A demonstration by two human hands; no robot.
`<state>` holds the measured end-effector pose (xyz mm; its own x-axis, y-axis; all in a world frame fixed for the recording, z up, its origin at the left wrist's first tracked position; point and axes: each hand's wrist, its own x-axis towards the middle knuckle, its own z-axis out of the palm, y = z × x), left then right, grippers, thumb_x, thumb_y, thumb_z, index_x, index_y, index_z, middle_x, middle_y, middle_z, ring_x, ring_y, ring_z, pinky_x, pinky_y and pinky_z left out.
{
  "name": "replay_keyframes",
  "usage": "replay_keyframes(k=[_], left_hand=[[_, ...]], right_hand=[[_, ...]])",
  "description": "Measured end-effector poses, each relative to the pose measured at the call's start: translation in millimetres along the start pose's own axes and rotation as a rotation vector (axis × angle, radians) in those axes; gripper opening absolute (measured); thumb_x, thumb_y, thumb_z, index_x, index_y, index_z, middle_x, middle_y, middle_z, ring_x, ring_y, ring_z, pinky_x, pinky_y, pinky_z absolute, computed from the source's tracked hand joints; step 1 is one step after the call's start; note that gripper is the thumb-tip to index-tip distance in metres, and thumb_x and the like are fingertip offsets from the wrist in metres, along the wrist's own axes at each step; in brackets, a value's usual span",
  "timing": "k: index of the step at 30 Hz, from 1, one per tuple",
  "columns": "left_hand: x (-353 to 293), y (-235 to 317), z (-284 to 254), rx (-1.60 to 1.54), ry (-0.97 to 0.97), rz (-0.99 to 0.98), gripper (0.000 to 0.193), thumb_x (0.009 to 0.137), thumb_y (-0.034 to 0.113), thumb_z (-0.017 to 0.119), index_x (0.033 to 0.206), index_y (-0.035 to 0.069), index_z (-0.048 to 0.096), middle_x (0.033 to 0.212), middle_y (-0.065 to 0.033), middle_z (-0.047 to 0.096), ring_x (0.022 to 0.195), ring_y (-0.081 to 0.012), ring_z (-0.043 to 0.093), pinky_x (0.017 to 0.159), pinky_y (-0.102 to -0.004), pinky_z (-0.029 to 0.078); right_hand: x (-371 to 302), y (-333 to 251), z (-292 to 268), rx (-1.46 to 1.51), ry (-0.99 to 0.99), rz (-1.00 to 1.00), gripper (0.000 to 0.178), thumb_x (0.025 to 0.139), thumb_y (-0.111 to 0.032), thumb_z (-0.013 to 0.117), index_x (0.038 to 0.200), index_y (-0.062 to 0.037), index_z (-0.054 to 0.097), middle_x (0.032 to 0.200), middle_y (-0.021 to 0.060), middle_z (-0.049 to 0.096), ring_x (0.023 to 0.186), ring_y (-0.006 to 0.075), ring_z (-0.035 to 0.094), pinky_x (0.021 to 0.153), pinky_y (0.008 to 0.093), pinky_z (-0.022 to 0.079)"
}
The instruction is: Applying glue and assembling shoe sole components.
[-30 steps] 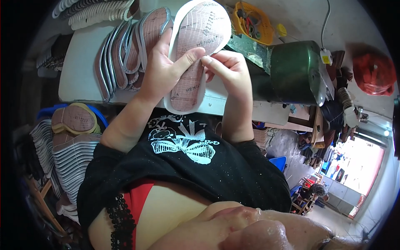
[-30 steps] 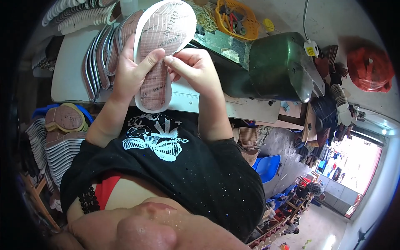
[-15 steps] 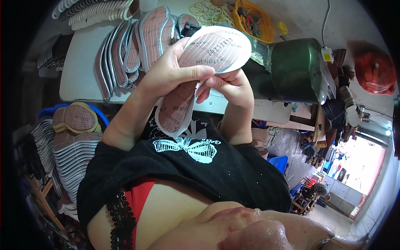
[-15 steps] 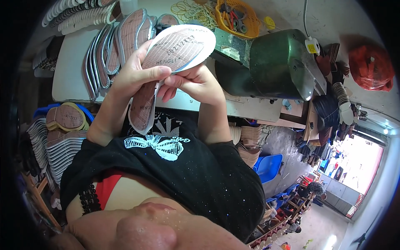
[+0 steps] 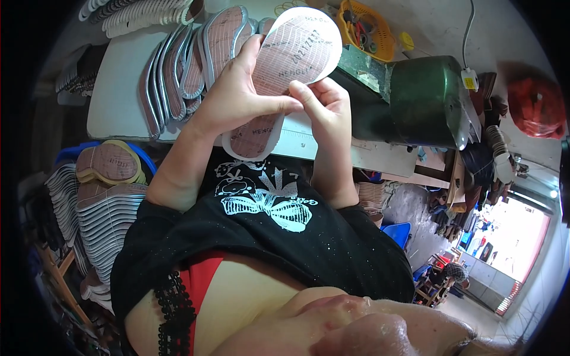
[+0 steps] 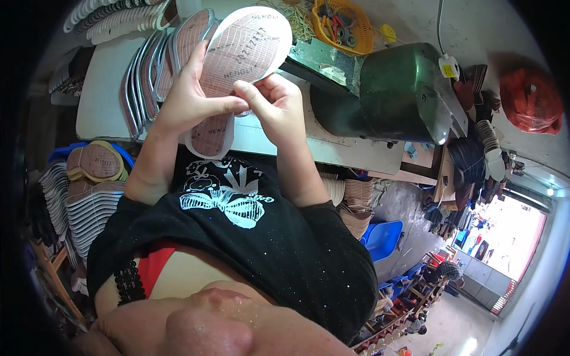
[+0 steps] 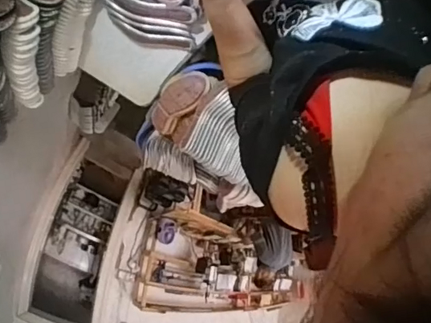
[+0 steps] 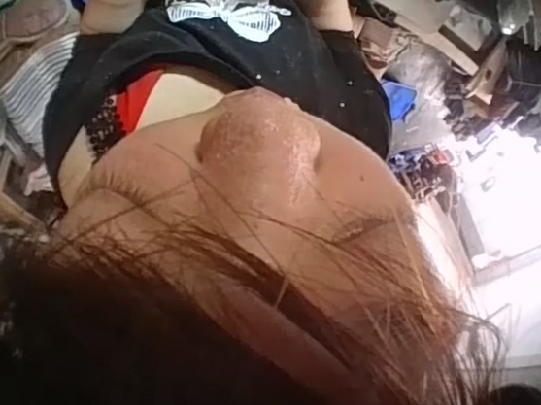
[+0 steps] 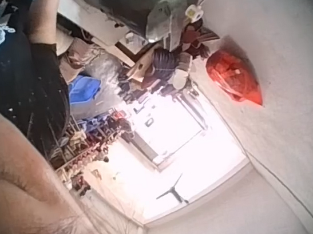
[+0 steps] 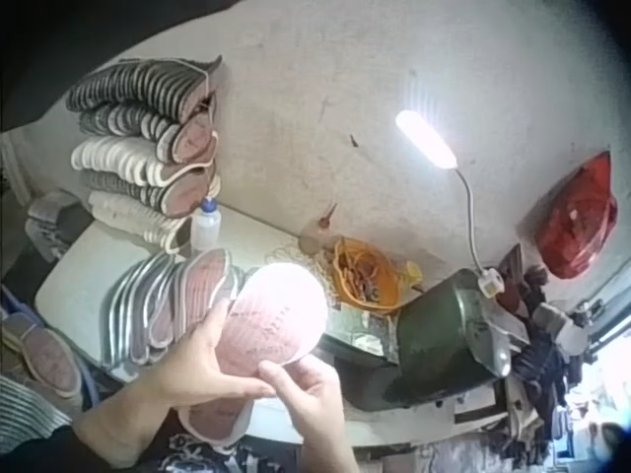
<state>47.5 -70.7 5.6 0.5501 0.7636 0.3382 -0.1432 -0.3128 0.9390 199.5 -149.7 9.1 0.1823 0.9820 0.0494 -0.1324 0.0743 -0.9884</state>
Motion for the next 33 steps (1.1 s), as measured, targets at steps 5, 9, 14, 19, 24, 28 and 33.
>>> replay_keyframes(k=[5,9,14,19,24,28,33], left_hand=[[1,-11,0,-0.591,-0.035,-0.226,0.069,0.074,0.012,0.076,0.129,-0.005,0.038,0.116,-0.0152,0.056,0.106,-0.0191,0.056,0.093,-0.0306,0.045],[1,-2,6,-0.551,0.063,-0.123,0.062,0.078,0.007,0.071,0.128,-0.006,0.038,0.115,-0.0148,0.056,0.106,-0.0186,0.056,0.094,-0.0314,0.045],[0,-10,13,-0.372,0.234,-0.032,0.052,0.081,0.006,0.067,0.127,-0.002,0.041,0.113,-0.0118,0.058,0.102,-0.0156,0.057,0.091,-0.0279,0.045],[10,-5,12,-0.311,0.323,-0.004,0.036,0.088,0.009,0.062,0.117,-0.004,0.045,0.105,-0.0100,0.059,0.096,-0.0116,0.055,0.084,-0.0262,0.045],[21,-22,7,-0.627,0.385,-0.179,0.032,0.090,0.015,0.059,0.117,-0.001,0.054,0.107,-0.0063,0.062,0.096,-0.0122,0.058,0.087,-0.0265,0.044],[45,-29,0,-0.689,0.427,-0.197,0.034,0.087,0.017,0.063,0.115,-0.001,0.055,0.106,-0.0076,0.063,0.094,-0.0135,0.060,0.085,-0.0269,0.046],[78,-59,-7,-0.422,0.288,-0.239,0.042,0.080,0.026,0.071,0.108,-0.003,0.060,0.099,-0.0111,0.065,0.090,-0.0178,0.062,0.081,-0.0307,0.048]], right_hand=[[12,27,-8,0.491,-0.234,0.141,0.021,0.093,-0.017,0.057,0.099,0.0034,0.057,0.080,0.0106,0.063,0.064,0.0161,0.062,0.059,0.0258,0.051],[16,37,-13,0.353,-0.371,0.165,0.021,0.085,-0.015,0.068,0.094,0.0019,0.061,0.080,0.0057,0.063,0.064,0.0115,0.062,0.060,0.0229,0.052],[20,6,-4,0.103,-0.327,0.264,0.021,0.084,-0.018,0.070,0.081,0.0012,0.064,0.071,0.0030,0.062,0.060,0.0080,0.059,0.055,0.0213,0.051],[11,7,13,-0.319,-0.072,0.029,0.024,0.086,-0.019,0.068,0.074,0.0004,0.064,0.066,-0.0022,0.061,0.056,0.0030,0.051,0.049,0.0187,0.042],[3,12,-1,-0.027,-0.200,0.208,0.015,0.087,-0.016,0.066,0.085,-0.0013,0.063,0.074,-0.0042,0.059,0.067,0.0017,0.050,0.060,0.0166,0.039],[-6,15,-4,0.034,-0.298,0.249,0.024,0.087,-0.019,0.066,0.097,0.0028,0.061,0.081,0.0065,0.066,0.068,0.0134,0.065,0.059,0.0250,0.053],[-9,20,-9,0.133,-0.084,0.259,0.025,0.089,-0.020,0.062,0.096,0.0036,0.061,0.079,0.0093,0.065,0.061,0.0157,0.064,0.052,0.0267,0.053]])
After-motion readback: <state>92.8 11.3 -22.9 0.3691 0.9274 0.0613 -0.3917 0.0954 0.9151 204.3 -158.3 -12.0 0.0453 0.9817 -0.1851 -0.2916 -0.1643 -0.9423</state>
